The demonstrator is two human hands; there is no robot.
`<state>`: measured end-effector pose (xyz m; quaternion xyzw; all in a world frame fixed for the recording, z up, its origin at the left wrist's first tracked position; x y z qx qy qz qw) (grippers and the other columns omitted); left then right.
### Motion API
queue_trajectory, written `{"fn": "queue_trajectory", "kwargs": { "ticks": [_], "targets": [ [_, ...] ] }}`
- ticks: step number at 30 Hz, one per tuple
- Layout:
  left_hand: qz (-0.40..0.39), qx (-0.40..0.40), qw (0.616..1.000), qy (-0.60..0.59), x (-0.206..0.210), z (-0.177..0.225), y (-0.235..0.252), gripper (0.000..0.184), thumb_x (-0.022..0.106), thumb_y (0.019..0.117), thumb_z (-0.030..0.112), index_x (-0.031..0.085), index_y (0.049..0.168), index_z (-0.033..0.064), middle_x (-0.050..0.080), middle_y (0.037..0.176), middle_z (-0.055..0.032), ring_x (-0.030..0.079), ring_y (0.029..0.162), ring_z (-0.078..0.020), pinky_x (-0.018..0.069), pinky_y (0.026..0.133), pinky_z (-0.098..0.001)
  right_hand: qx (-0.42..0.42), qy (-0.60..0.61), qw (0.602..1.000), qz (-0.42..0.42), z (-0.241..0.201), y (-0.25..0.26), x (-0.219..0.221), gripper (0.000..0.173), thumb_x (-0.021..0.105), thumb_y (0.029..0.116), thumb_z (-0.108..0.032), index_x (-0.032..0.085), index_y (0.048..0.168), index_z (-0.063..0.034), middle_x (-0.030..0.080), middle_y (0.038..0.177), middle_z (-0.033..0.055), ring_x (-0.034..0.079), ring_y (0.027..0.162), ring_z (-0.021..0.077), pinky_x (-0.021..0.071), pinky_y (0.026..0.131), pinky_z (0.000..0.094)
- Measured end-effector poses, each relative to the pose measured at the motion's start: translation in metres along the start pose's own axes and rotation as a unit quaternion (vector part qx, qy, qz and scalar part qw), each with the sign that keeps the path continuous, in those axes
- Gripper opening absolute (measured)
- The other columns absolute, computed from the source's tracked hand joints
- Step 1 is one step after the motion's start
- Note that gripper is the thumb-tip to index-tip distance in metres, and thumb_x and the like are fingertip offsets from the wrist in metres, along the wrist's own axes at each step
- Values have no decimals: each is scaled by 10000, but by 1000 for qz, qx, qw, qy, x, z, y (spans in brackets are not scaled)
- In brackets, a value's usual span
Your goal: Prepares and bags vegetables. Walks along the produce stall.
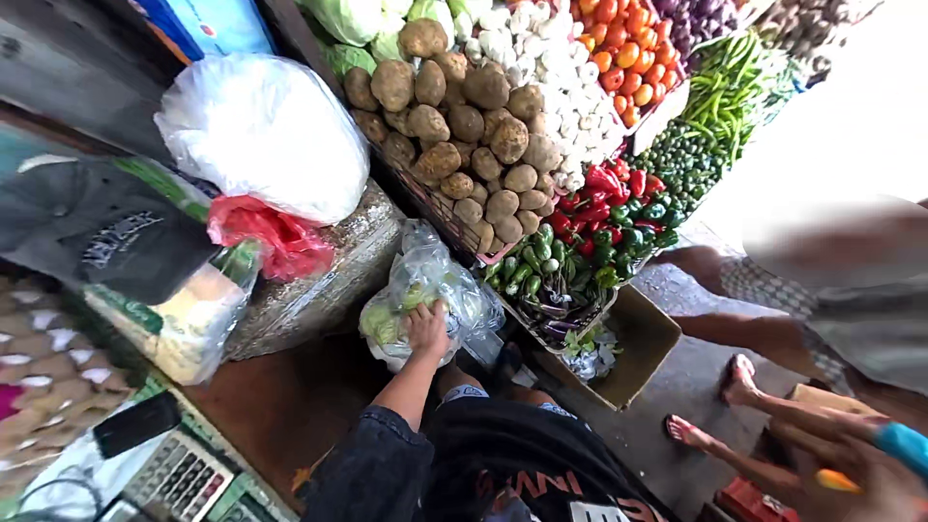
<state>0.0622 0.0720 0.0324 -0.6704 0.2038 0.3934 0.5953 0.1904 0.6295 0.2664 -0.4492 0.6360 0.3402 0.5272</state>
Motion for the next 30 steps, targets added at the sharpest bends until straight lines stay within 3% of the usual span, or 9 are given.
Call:
{"fn": "queue_trajectory", "kwargs": {
  "ticks": [2,4,7,9,13,18,24,28,30],
  "targets": [
    [42,2,999,4,4,0,0,893,788,772,111,395,1571,188,382,1527,-336,384,1395,-544,262,1151,-700,-56,62,989,-121,-54,8,67,563,767,893,-156,574,1382,45,502,1433,335,556,1278,456,503,1052,556],
    [46,18,999,-7,8,-3,1,787,749,845,101,416,1556,145,340,1563,-345,293,1457,-565,171,1192,-719,-131,113,967,-189,-112,11,116,542,782,869,-107,604,1367,12,520,1425,304,611,1207,429,555,973,553],
    [20,42,998,-38,-4,-9,13,963,845,777,373,363,1589,183,346,1571,-302,356,1431,-519,245,1175,-684,-206,161,930,-258,-190,19,151,579,796,859,-126,596,1399,-61,539,1443,218,655,1161,334,588,943,490],
    [-4,44,998,-51,-11,-12,21,1200,871,692,551,199,1650,281,284,1605,-294,392,1403,-505,316,1135,-660,-201,172,920,-290,-219,26,154,648,802,864,-150,547,1456,-87,524,1463,206,669,1127,304,591,930,460],
    [-70,61,993,-74,-14,-18,50,1383,899,597,626,63,1659,333,142,1656,-314,276,1470,-538,279,1159,-674,-129,184,927,-302,-228,34,162,748,819,856,-227,476,1505,-83,570,1405,191,680,1094,263,600,916,418],
    [-101,78,990,-67,-18,-10,61,1312,899,606,568,158,1654,298,320,1558,-344,450,1328,-545,397,1064,-674,-29,147,916,-371,-232,8,164,861,840,836,-170,382,1560,-88,590,1400,180,679,1130,303,581,961,487],
    [-29,61,993,-92,-39,-28,21,1177,851,704,559,200,1649,298,278,1606,-327,358,1428,-528,343,1135,-636,-19,148,907,-394,-271,-35,178,807,847,843,-297,457,1523,-103,613,1380,157,668,1144,297,561,988,491],
    [43,64,966,-247,-40,-69,9,1230,909,594,615,364,1589,140,481,1493,-263,494,1362,-418,443,1115,-547,-37,156,893,-421,-299,-50,199,671,802,877,-301,537,1466,-120,617,1363,154,671,1127,287,553,1002,483],
    [17,67,928,-367,-41,-89,10,1239,933,621,554,337,1577,40,492,1495,-246,490,1389,-358,426,1153,-498,-56,160,886,-431,-316,-48,206,580,763,910,-292,580,1429,-111,625,1346,161,675,1113,290,550,1000,486]
  ]
}}
Point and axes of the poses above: each hand's wrist, its own y-axis towards the middle knuckle, its own x-axis out of the palm, z = x × y, the point moved 1 cm from there along y, towards the middle knuckle
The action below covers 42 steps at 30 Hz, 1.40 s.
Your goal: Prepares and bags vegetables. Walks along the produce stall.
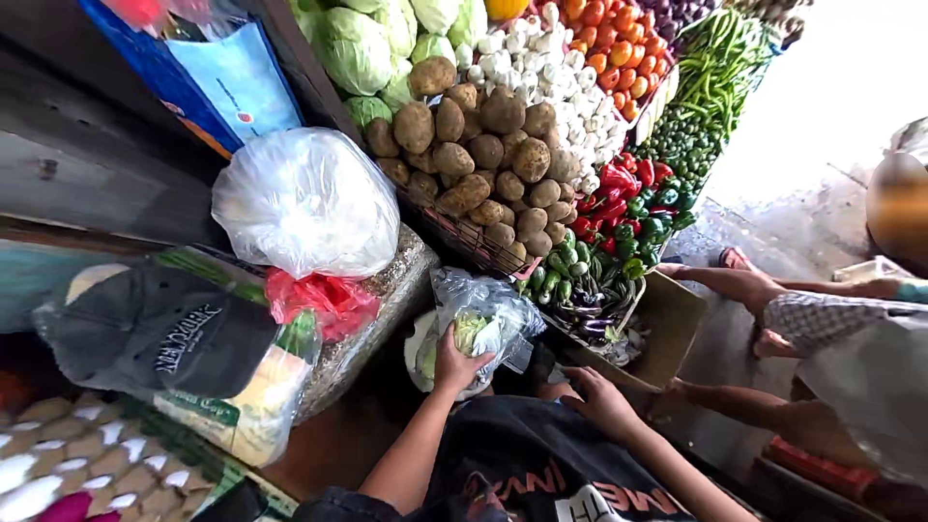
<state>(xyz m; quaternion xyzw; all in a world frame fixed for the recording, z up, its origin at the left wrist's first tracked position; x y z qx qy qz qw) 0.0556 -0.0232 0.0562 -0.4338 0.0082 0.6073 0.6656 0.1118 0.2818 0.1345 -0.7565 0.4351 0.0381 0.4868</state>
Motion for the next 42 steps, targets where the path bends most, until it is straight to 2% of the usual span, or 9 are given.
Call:
{"fn": "queue_trajectory", "kwargs": {
  "ticks": [3,10,17,23,27,30,34,38,42],
  "targets": [
    [-36,0,993,-114,-13,-10,-4,1167,946,673,419,316,1565,7,505,1493,-226,509,1386,-284,425,1169,-434,-26,-6,999,-26,-20,19,5,494,703,962,-335,613,1390,-106,637,1333,151,675,1117,289,541,1012,489],
    [-36,-50,990,-128,1,-38,12,1126,939,701,396,318,1567,32,501,1495,-224,512,1380,-291,434,1157,-452,-32,-38,997,-62,-38,62,10,472,671,977,-330,612,1390,-110,627,1352,151,644,1175,308,511,1039,517],
    [0,-142,989,-40,22,-51,27,1174,913,682,539,326,1578,57,507,1466,-273,503,1361,-408,427,1128,-551,79,62,992,-77,-3,72,28,494,674,989,-346,594,1389,-66,667,1310,149,662,1186,271,512,1060,484],
    [-9,-194,981,30,30,-30,33,1229,893,659,607,285,1609,120,465,1481,-306,519,1320,-456,466,1065,-599,86,3,996,34,-5,134,48,460,651,981,-316,623,1372,-75,546,1445,212,516,1355,367,430,1137,523],
    [28,-148,986,-77,30,-50,21,1175,923,673,487,318,1580,49,503,1478,-255,512,1362,-358,436,1137,-513,85,-91,990,62,-26,206,58,707,715,919,-292,449,1511,-13,429,1540,273,431,1417,445,407,1141,586],
    [49,-165,958,-229,7,-61,-13,1046,919,737,300,325,1552,22,577,1406,-203,602,1273,-247,517,1080,-429,111,-148,982,28,-32,244,70,584,575,978,-120,404,1510,49,464,1493,319,487,1367,482,444,1089,623],
    [70,-209,916,-335,-22,-76,-66,878,842,816,186,364,1540,50,616,1351,-175,646,1190,-234,571,996,-435,106,-59,993,-11,-40,252,74,334,515,1014,-207,675,1252,-35,668,1263,241,628,1204,420,489,1007,640],
    [84,-229,857,-455,-29,-93,-100,647,609,987,316,362,1539,86,660,1271,-156,687,1084,-240,602,900,-464,75,113,990,-42,-69,215,72,270,514,1019,-144,689,1175,-10,697,1108,207,664,1057,340,519,941,563],
    [135,-237,814,-514,-35,-102,-107,553,465,1047,380,361,1519,110,654,1237,-102,681,1053,-177,599,880,-421,41,236,967,-93,-103,154,65,200,512,991,-68,679,1058,20,615,829,87,562,729,164,494,700,388]
  ]
}}
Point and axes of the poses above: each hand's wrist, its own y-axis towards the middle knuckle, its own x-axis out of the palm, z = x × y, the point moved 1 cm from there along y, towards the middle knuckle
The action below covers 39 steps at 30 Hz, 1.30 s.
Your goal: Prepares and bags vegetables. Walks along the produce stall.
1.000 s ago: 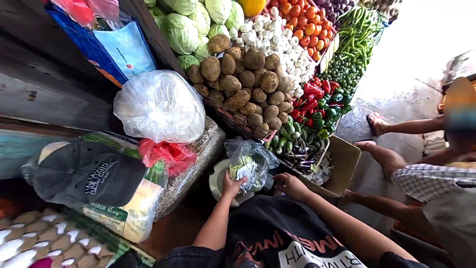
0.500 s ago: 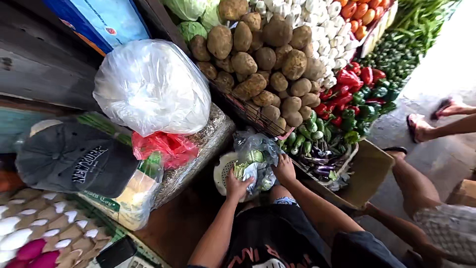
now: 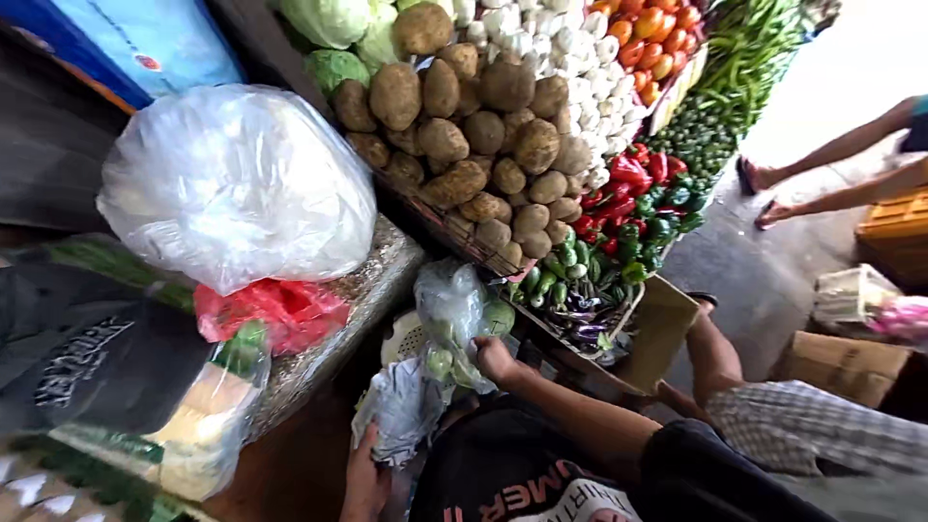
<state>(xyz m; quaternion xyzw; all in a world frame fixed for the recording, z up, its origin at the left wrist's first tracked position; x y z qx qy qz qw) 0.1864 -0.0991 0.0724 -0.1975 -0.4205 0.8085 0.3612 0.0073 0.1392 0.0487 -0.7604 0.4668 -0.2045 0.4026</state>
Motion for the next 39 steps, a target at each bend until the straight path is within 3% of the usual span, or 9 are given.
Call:
{"fn": "queue_trajectory", "kwargs": {
  "ticks": [4,12,16,20,23,26,31,35,39],
  "targets": [
    [-11,37,997,-62,-14,12,2,456,395,1059,434,453,1405,143,677,1165,-12,684,1036,-110,605,876,-383,22,201,979,39,-33,-75,-40,219,413,991,-102,627,971,-57,458,615,-44,398,490,67,366,471,275],
    [-43,10,994,-97,-22,23,26,609,495,970,618,441,1427,219,636,1265,-56,647,1131,-208,583,873,-508,-78,320,937,-120,-75,-229,-72,216,447,805,-117,618,727,-223,546,579,-86,495,489,23,413,458,253],
    [-69,11,996,-60,-19,23,43,591,429,983,671,454,1429,283,645,1276,-15,660,1119,-188,592,835,-495,-202,380,885,-181,-90,-290,-85,227,543,896,-203,741,834,-293,685,746,-106,626,665,-2,521,593,223],
    [-103,-11,993,-52,7,25,40,592,411,1005,634,452,1442,237,636,1291,-69,649,1141,-231,577,875,-526,-312,418,845,-119,-114,-337,-125,180,608,957,-336,755,925,-238,639,695,-96,602,620,5,506,569,201],
    [-117,-20,992,-34,32,33,30,564,391,1039,574,445,1445,187,636,1274,-98,656,1104,-233,579,865,-502,-381,428,818,-50,-142,-348,-150,146,680,881,-319,754,852,-197,620,631,-95,585,561,-12,491,519,171],
    [-142,2,990,4,48,39,16,548,421,1055,515,430,1475,162,645,1270,-107,669,1084,-222,587,862,-474,-443,423,780,-125,-169,-354,-165,140,664,894,-253,726,847,-137,588,623,-87,570,567,-7,471,541,161],
    [-185,49,981,-23,76,52,-30,476,436,1049,439,452,1423,145,678,1190,-47,691,1038,-140,609,858,-393,-528,389,746,-115,-185,-363,-216,111,621,887,-203,661,823,-122,548,571,-67,543,500,2,447,483,145],
    [-199,91,970,-102,111,50,-83,649,673,875,552,496,1349,146,715,1112,-16,712,1002,-124,625,842,-381,-519,375,753,-150,-179,-351,-235,125,623,911,-241,687,822,-180,573,610,-89,557,545,-4,459,517,165],
    [-273,108,940,-172,148,45,-122,717,879,652,606,659,1202,203,765,1051,-36,750,961,-171,645,810,-426,-473,352,807,-31,-137,-309,-259,165,589,870,-213,710,767,-256,611,627,-96,556,546,-11,480,515,196]
  ]
}}
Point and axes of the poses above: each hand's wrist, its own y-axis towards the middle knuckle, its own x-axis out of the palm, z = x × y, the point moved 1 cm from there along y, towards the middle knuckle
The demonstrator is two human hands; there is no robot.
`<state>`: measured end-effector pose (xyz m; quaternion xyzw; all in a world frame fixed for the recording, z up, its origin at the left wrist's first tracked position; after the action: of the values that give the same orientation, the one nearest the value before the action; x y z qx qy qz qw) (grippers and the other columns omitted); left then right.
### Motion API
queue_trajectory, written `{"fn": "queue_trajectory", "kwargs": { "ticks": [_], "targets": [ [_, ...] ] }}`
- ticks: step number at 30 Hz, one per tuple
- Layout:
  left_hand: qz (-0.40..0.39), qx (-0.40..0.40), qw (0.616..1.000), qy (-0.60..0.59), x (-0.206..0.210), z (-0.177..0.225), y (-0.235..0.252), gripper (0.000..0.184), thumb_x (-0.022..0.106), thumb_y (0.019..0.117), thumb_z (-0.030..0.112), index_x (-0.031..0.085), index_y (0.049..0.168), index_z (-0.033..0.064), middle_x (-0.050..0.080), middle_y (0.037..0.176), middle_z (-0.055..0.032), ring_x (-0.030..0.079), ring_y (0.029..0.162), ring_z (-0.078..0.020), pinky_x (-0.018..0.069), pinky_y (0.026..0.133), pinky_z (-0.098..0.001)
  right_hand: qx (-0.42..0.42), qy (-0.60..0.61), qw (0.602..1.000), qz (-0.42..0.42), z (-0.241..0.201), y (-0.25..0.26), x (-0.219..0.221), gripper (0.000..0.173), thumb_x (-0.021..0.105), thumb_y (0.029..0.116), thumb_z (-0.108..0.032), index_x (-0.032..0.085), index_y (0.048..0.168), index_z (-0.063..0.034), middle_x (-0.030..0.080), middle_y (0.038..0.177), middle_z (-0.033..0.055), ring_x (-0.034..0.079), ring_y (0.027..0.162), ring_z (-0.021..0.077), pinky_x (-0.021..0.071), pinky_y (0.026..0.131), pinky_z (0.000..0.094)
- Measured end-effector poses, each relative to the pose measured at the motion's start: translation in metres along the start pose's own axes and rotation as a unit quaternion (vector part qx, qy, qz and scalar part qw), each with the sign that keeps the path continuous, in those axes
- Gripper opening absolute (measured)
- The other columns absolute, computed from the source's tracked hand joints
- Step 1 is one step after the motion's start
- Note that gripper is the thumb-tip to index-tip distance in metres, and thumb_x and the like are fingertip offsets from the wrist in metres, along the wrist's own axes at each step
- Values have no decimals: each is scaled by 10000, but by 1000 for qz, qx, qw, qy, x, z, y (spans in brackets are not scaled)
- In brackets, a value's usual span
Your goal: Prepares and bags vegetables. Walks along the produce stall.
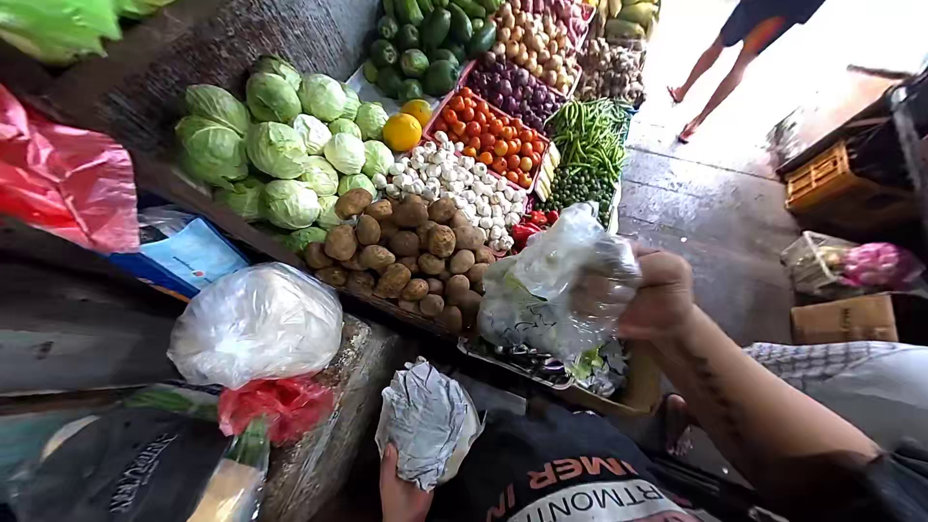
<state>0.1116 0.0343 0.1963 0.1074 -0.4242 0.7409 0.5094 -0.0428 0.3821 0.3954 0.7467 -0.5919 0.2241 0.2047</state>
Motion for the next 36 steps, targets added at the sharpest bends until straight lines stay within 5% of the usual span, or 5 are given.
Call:
{"fn": "queue_trajectory", "kwargs": {
  "ticks": [16,26,29,32,36],
  "targets": [
    [-139,-76,987,1,147,-64,64,761,859,669,618,639,1257,188,725,1157,-105,712,1063,-268,608,858,-517,129,-220,925,283,85,3,-239,117,467,899,-44,555,862,-111,516,619,-24,449,494,65,390,475,265],
    [-157,-80,967,183,216,-98,56,990,878,599,659,513,1316,81,732,1053,-97,736,942,-205,635,808,-425,111,-378,825,406,67,-80,-237,598,681,954,-310,488,1439,-19,557,1396,235,582,1258,352,499,1045,542],
    [-252,31,915,313,246,-114,55,1210,908,669,478,220,1522,-35,612,1305,-118,661,1138,-147,587,974,-368,38,-294,890,346,37,-123,-181,732,716,917,-384,423,1487,-32,566,1424,156,637,1209,248,591,949,421],
    [-386,189,791,435,297,-141,43,1319,942,620,532,241,1507,-146,540,1424,-218,596,1268,-159,530,1072,-327,59,-236,932,269,12,-145,-146,1190,801,774,-602,141,1649,-139,363,1625,104,547,1352,215,579,1001,423],
    [-543,252,684,418,354,-174,28,1347,857,625,719,244,1572,-17,394,1558,-231,437,1432,-259,423,1180,-425,-50,-188,923,331,-5,-156,-154,758,664,972,-441,361,1589,-123,525,1514,75,579,1307,151,525,1086,385]
  ]
}}
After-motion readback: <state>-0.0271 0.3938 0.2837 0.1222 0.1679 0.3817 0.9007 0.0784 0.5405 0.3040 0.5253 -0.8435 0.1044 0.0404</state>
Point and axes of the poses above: each hand's wrist, its own y-axis towards the middle knuckle, its own x-axis out of the palm, z = x × y, the point moved 1 cm from there along y, towards the middle knuckle
